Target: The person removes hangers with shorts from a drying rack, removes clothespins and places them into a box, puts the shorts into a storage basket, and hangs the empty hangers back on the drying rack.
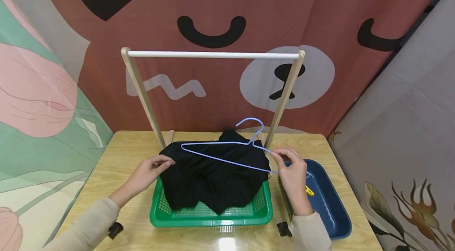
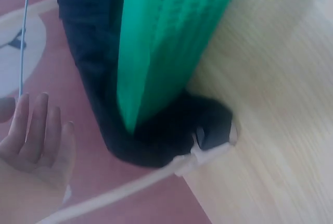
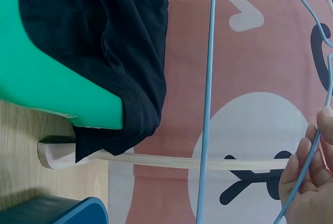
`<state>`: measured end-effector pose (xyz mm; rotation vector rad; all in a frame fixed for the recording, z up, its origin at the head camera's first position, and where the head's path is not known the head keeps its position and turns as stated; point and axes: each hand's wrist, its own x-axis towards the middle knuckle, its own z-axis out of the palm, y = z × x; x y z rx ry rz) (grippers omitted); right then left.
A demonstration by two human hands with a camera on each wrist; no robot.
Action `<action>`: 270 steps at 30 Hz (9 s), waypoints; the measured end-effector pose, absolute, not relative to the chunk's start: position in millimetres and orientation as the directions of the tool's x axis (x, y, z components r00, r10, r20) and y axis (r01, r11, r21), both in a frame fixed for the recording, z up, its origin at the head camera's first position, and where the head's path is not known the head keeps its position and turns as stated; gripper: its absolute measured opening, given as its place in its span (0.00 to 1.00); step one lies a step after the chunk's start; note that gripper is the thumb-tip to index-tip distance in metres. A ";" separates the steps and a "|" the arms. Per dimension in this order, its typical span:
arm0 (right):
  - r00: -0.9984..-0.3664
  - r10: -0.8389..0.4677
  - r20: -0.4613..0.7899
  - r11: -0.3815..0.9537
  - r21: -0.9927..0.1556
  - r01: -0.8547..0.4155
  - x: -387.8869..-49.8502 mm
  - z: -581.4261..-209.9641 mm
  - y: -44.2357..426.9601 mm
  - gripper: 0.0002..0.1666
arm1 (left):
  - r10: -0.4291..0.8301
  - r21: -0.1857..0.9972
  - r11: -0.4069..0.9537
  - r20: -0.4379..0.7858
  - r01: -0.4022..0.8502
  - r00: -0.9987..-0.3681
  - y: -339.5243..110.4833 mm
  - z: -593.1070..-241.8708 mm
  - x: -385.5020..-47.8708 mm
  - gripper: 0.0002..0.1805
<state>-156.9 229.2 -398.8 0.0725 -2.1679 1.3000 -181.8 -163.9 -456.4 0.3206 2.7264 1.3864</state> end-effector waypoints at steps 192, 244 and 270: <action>-0.847 -0.177 0.501 0.811 -0.413 -0.414 -276.1 -329.1 190.3 0.11 | -0.211 0.946 0.285 0.222 0.158 -0.952 -183.3 -417.5 -314.1 0.23; -0.851 -0.115 0.513 0.838 -0.410 -0.360 -252.5 -412.7 299.9 0.10 | -0.290 0.959 0.253 0.204 0.131 -0.935 -202.3 -431.4 -240.3 0.19; -0.926 -0.240 0.292 0.825 -0.441 -0.353 -261.5 -457.5 292.1 0.08 | -0.125 0.932 0.263 -0.221 -0.248 -0.967 -192.5 -474.2 -160.3 0.23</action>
